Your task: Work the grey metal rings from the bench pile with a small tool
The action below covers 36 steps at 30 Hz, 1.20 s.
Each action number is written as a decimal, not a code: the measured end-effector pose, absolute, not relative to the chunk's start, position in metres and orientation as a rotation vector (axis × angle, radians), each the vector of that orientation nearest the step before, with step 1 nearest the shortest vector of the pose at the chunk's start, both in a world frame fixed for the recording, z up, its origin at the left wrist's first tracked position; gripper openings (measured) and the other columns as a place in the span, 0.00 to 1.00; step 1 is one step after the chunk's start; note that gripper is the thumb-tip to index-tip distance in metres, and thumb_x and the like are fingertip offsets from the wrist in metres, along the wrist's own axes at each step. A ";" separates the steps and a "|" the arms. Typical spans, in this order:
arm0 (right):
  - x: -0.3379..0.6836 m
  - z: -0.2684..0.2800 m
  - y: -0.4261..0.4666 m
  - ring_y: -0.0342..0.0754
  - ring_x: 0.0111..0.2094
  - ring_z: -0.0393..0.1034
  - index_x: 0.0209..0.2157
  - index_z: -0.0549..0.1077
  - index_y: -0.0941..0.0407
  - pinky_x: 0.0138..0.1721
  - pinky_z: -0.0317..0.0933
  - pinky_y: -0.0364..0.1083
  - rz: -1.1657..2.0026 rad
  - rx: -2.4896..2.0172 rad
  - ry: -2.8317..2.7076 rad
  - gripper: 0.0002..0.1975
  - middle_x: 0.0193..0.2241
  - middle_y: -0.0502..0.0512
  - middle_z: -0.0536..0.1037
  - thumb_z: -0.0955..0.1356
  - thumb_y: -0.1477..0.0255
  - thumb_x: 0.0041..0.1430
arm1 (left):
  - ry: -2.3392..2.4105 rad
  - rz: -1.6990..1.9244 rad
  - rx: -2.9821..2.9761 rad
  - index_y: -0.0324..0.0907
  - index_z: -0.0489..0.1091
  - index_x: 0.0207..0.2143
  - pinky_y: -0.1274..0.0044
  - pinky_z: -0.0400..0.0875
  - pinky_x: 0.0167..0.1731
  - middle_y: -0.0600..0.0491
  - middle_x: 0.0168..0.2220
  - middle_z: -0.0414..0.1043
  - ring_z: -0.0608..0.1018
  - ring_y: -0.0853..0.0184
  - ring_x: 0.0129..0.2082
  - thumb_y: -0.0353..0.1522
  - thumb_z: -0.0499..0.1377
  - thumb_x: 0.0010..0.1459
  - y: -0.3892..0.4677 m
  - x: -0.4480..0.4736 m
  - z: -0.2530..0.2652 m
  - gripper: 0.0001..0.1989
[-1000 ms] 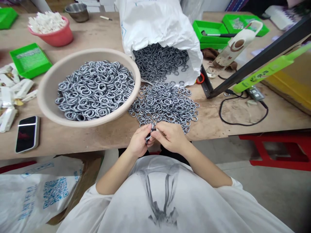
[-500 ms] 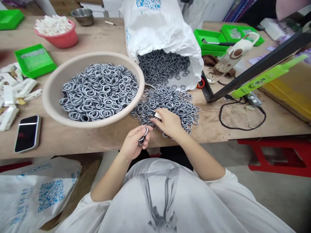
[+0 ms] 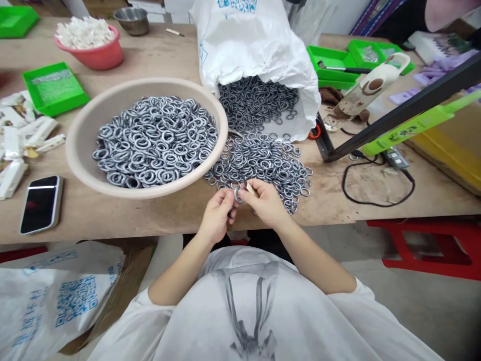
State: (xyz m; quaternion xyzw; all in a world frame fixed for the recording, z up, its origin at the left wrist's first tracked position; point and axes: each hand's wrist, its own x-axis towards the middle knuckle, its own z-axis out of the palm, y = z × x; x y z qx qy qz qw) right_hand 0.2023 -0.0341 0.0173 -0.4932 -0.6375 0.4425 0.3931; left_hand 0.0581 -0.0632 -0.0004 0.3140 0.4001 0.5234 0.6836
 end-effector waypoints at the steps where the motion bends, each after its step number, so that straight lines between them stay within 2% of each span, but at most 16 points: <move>1: 0.201 0.015 -0.040 0.45 0.29 0.64 0.32 0.72 0.58 0.33 0.57 0.44 1.096 -1.238 -1.579 0.11 0.27 0.50 0.71 0.68 0.63 0.58 | 0.895 1.159 0.732 0.40 0.64 0.35 0.86 0.56 0.13 0.60 0.25 0.62 0.62 0.78 0.18 0.53 0.66 0.51 -0.063 0.063 -0.001 0.27; 4: 0.202 0.011 -0.052 0.46 0.33 0.66 0.32 0.73 0.57 0.37 0.59 0.45 0.843 -1.236 -1.581 0.06 0.30 0.52 0.74 0.68 0.69 0.56 | 0.895 1.125 0.807 0.41 0.61 0.32 0.85 0.55 0.14 0.60 0.23 0.59 0.60 0.77 0.18 0.54 0.63 0.53 -0.065 0.073 -0.005 0.27; 6: 0.208 0.011 -0.053 0.46 0.34 0.67 0.33 0.76 0.57 0.39 0.60 0.45 0.792 -1.164 -1.644 0.05 0.31 0.53 0.74 0.67 0.73 0.55 | 0.881 1.084 0.823 0.41 0.63 0.34 0.85 0.53 0.14 0.60 0.23 0.58 0.60 0.77 0.17 0.54 0.63 0.54 -0.066 0.076 -0.007 0.26; 10: 0.223 0.011 -0.049 0.45 0.32 0.68 0.37 0.79 0.57 0.37 0.61 0.45 1.120 -0.941 -1.679 0.08 0.30 0.52 0.74 0.68 0.71 0.58 | 0.798 1.026 0.805 0.40 0.67 0.44 0.85 0.53 0.14 0.60 0.23 0.59 0.59 0.77 0.18 0.52 0.65 0.53 -0.071 0.079 -0.007 0.28; 12: 0.228 0.009 -0.049 0.44 0.31 0.67 0.38 0.80 0.56 0.36 0.61 0.44 1.238 -0.872 -1.638 0.09 0.30 0.51 0.73 0.69 0.67 0.59 | 0.763 1.032 0.808 0.40 0.67 0.45 0.85 0.54 0.14 0.59 0.24 0.60 0.60 0.76 0.19 0.52 0.66 0.53 -0.074 0.081 -0.005 0.28; 14: 0.233 0.006 -0.050 0.45 0.33 0.68 0.41 0.80 0.55 0.37 0.61 0.45 1.274 -0.825 -1.614 0.12 0.31 0.52 0.73 0.70 0.63 0.60 | 0.750 1.026 0.813 0.39 0.68 0.40 0.85 0.55 0.15 0.58 0.24 0.60 0.61 0.77 0.19 0.51 0.66 0.53 -0.076 0.082 -0.003 0.26; 17: 0.239 0.006 -0.053 0.48 0.38 0.68 0.50 0.78 0.53 0.40 0.62 0.46 1.207 -0.813 -1.606 0.22 0.39 0.55 0.75 0.69 0.55 0.61 | 0.772 1.027 0.803 0.39 0.63 0.29 0.85 0.55 0.15 0.58 0.23 0.59 0.60 0.77 0.18 0.51 0.64 0.55 -0.076 0.081 0.002 0.25; 19: 0.242 0.010 -0.055 0.49 0.40 0.68 0.55 0.76 0.54 0.43 0.62 0.48 1.082 -0.884 -1.658 0.24 0.41 0.57 0.75 0.66 0.54 0.65 | 0.793 1.053 0.791 0.39 0.60 0.26 0.85 0.54 0.15 0.58 0.22 0.59 0.59 0.78 0.18 0.50 0.64 0.55 -0.075 0.080 0.005 0.26; 20: 0.242 0.011 -0.056 0.48 0.39 0.68 0.55 0.76 0.54 0.42 0.62 0.47 1.016 -0.924 -1.710 0.23 0.39 0.57 0.75 0.64 0.55 0.67 | 0.800 1.064 0.783 0.39 0.60 0.26 0.85 0.54 0.15 0.58 0.22 0.59 0.59 0.78 0.18 0.50 0.65 0.54 -0.074 0.079 0.006 0.26; 24: 0.237 0.016 -0.063 0.46 0.33 0.67 0.52 0.78 0.54 0.37 0.62 0.45 0.809 -0.961 -1.889 0.18 0.30 0.53 0.72 0.64 0.62 0.69 | 0.839 1.082 0.740 0.40 0.62 0.28 0.85 0.54 0.14 0.59 0.22 0.59 0.59 0.77 0.17 0.52 0.66 0.51 -0.074 0.081 0.006 0.27; 27: 0.230 0.014 -0.066 0.45 0.32 0.66 0.50 0.78 0.56 0.34 0.60 0.44 0.702 -0.959 -1.868 0.17 0.30 0.54 0.72 0.67 0.62 0.67 | 0.840 1.105 0.757 0.40 0.61 0.27 0.85 0.56 0.14 0.59 0.20 0.57 0.60 0.76 0.17 0.53 0.66 0.51 -0.076 0.082 0.003 0.27; 31: 0.227 0.014 -0.064 0.43 0.30 0.65 0.46 0.79 0.57 0.32 0.59 0.43 0.737 -1.008 -1.813 0.15 0.29 0.52 0.72 0.69 0.62 0.64 | 0.818 1.109 0.758 0.40 0.62 0.28 0.85 0.56 0.14 0.60 0.20 0.56 0.59 0.76 0.17 0.52 0.65 0.53 -0.076 0.082 0.002 0.26; 36: 0.231 0.021 -0.063 0.45 0.34 0.65 0.39 0.75 0.59 0.36 0.56 0.45 0.692 -1.061 -1.922 0.18 0.31 0.54 0.72 0.61 0.61 0.71 | 0.805 1.094 0.729 0.39 0.60 0.25 0.86 0.54 0.14 0.58 0.21 0.57 0.59 0.77 0.18 0.51 0.66 0.52 -0.075 0.079 0.007 0.26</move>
